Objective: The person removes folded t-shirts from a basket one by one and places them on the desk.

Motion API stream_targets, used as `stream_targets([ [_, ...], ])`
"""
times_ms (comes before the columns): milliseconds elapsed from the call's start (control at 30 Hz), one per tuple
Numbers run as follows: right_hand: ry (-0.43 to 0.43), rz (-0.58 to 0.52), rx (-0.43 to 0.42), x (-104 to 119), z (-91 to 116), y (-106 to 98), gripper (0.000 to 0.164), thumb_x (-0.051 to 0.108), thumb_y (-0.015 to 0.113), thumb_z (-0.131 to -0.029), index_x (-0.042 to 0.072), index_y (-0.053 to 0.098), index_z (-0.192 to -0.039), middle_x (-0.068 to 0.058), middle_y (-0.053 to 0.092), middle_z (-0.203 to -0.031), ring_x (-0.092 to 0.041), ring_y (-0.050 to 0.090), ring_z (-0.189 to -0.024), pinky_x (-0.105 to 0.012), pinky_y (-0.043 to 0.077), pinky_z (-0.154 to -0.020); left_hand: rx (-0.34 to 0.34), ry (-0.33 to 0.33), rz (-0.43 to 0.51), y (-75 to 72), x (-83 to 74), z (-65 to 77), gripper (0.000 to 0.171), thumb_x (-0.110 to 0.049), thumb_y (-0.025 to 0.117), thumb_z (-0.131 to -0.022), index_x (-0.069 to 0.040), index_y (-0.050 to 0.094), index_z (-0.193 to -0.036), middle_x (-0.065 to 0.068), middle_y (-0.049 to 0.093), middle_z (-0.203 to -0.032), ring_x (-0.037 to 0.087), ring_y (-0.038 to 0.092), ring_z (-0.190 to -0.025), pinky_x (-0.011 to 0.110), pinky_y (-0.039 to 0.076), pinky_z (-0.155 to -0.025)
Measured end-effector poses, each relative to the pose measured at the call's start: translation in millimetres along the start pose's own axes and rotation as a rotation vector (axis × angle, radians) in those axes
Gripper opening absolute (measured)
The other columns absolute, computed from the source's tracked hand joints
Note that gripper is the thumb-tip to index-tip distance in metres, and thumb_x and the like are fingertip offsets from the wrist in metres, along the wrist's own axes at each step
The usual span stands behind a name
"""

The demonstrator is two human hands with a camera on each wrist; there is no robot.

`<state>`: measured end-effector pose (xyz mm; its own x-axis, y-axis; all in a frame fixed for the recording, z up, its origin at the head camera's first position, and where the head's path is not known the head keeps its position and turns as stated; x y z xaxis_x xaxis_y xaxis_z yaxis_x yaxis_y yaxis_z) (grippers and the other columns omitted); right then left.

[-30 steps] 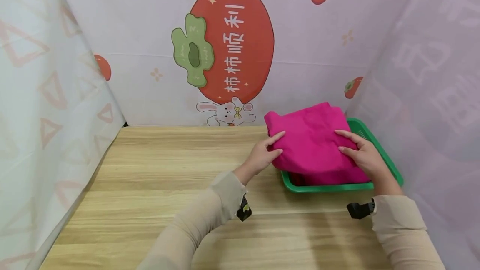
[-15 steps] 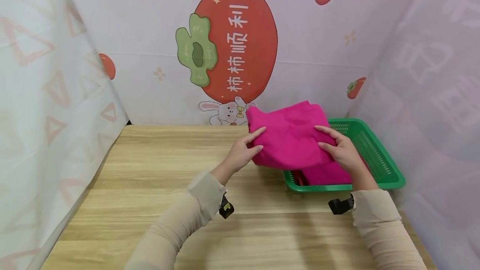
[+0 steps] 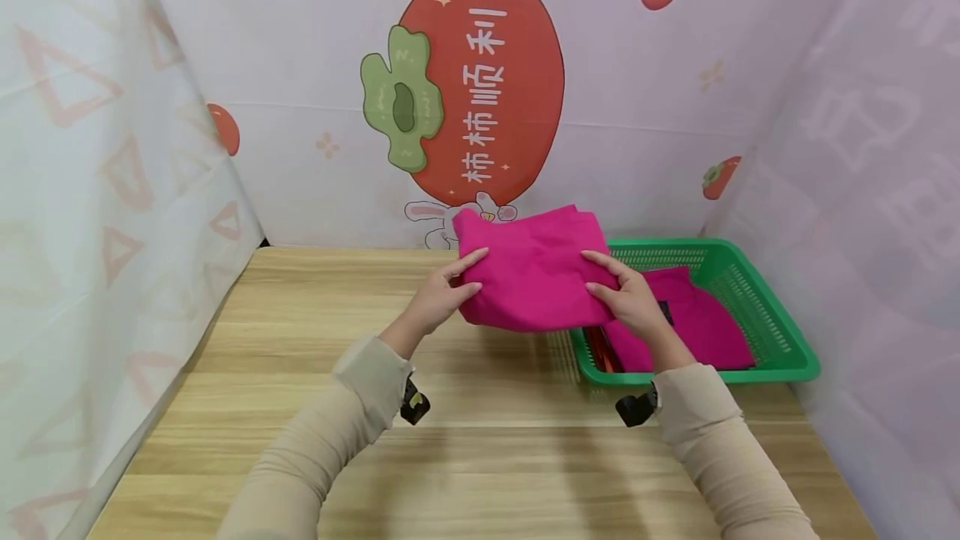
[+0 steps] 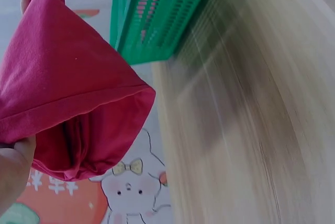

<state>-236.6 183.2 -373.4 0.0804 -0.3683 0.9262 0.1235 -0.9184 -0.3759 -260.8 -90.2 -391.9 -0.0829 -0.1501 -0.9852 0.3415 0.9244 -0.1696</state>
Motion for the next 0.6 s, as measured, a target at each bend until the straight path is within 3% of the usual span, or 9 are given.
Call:
stream_targets([
  [233,0.012,-0.021,0.022,0,-20,30,0.046,0.011,0.053,-0.086,0.016,0.041,-0.129,-0.012,0.032,-0.131,-0.019,0.056,-0.073,-0.028,0.048,-0.062,0.004,-0.031,0.118,-31.5,13.8,0.1,0.049,-0.004,0.055,-0.083,-0.017,0.043,-0.129,0.007,0.029,-0.134,0.022,0.031,-0.116,0.035,0.035,-0.089],
  [400,0.057,-0.049,0.034,-4,-36,52,0.046,0.008,0.055,-0.084,0.015,0.044,-0.128,-0.011,0.035,-0.129,-0.022,0.055,-0.074,-0.028,0.047,-0.062,-0.019,-0.066,0.061,-52.7,22.3,2.1,0.049,-0.005,0.055,-0.083,-0.019,0.044,-0.129,0.009,0.030,-0.133,0.023,0.030,-0.116,0.035,0.035,-0.089],
  [600,0.089,-0.004,0.036,-10,-53,75,0.046,0.007,0.056,-0.083,0.015,0.044,-0.127,-0.010,0.031,-0.133,-0.025,0.049,-0.093,-0.027,0.045,-0.066,-0.037,-0.108,0.006,-70.9,31.0,0.7,0.048,-0.006,0.055,-0.084,-0.020,0.044,-0.129,0.010,0.027,-0.135,0.023,0.027,-0.120,0.036,0.034,-0.090],
])
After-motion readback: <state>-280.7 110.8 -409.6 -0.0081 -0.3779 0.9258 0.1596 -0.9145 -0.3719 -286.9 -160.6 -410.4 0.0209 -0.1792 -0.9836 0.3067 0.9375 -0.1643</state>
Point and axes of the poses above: each hand's wrist, its own z-axis away from the middle knuckle, its own y-axis out of the palm, x = y × z, the point moved 2 cm from there along -z, towards the middle knuckle
